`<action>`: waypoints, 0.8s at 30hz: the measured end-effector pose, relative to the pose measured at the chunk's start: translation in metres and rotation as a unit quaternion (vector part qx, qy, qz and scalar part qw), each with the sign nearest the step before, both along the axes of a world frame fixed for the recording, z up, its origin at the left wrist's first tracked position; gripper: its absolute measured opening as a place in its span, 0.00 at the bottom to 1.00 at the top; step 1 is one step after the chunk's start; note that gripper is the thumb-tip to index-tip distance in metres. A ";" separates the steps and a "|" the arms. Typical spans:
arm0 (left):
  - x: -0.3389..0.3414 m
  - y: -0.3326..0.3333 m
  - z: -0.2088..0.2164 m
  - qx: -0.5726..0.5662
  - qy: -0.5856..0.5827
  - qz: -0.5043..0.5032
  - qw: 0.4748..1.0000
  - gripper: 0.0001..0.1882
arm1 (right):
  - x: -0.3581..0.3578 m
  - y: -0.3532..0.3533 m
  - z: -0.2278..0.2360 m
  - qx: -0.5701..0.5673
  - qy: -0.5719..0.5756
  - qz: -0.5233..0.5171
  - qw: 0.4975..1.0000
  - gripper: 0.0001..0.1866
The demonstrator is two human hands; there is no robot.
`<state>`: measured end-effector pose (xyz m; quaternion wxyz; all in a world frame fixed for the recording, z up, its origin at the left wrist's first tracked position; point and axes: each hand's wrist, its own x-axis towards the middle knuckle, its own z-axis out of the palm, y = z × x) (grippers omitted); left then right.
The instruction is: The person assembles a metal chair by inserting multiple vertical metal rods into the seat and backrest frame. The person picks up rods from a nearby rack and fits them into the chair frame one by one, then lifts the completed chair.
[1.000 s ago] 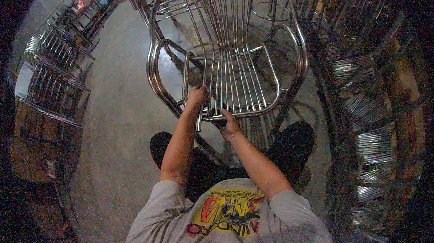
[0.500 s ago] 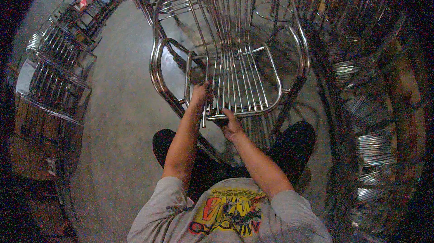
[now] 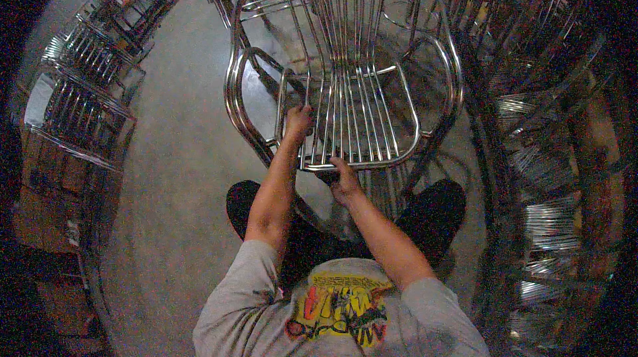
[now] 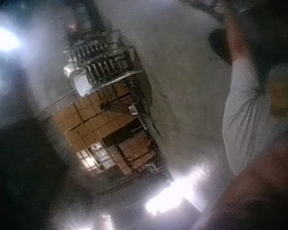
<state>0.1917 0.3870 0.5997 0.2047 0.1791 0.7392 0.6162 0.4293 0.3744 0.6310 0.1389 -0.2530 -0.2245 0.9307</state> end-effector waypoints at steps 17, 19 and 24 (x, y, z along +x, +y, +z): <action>-0.048 0.040 0.000 -0.200 0.205 -0.023 0.958 0.20 | -0.060 0.019 -0.040 0.026 -0.042 -0.005 0.999 0.17; -0.060 0.040 0.004 -0.207 0.192 -0.023 0.959 0.19 | -0.069 0.021 -0.037 0.054 -0.040 -0.009 0.998 0.18; -0.016 0.055 -0.007 -0.229 0.167 -0.037 0.958 0.19 | -0.030 0.021 -0.040 -0.010 -0.062 -0.052 0.997 0.15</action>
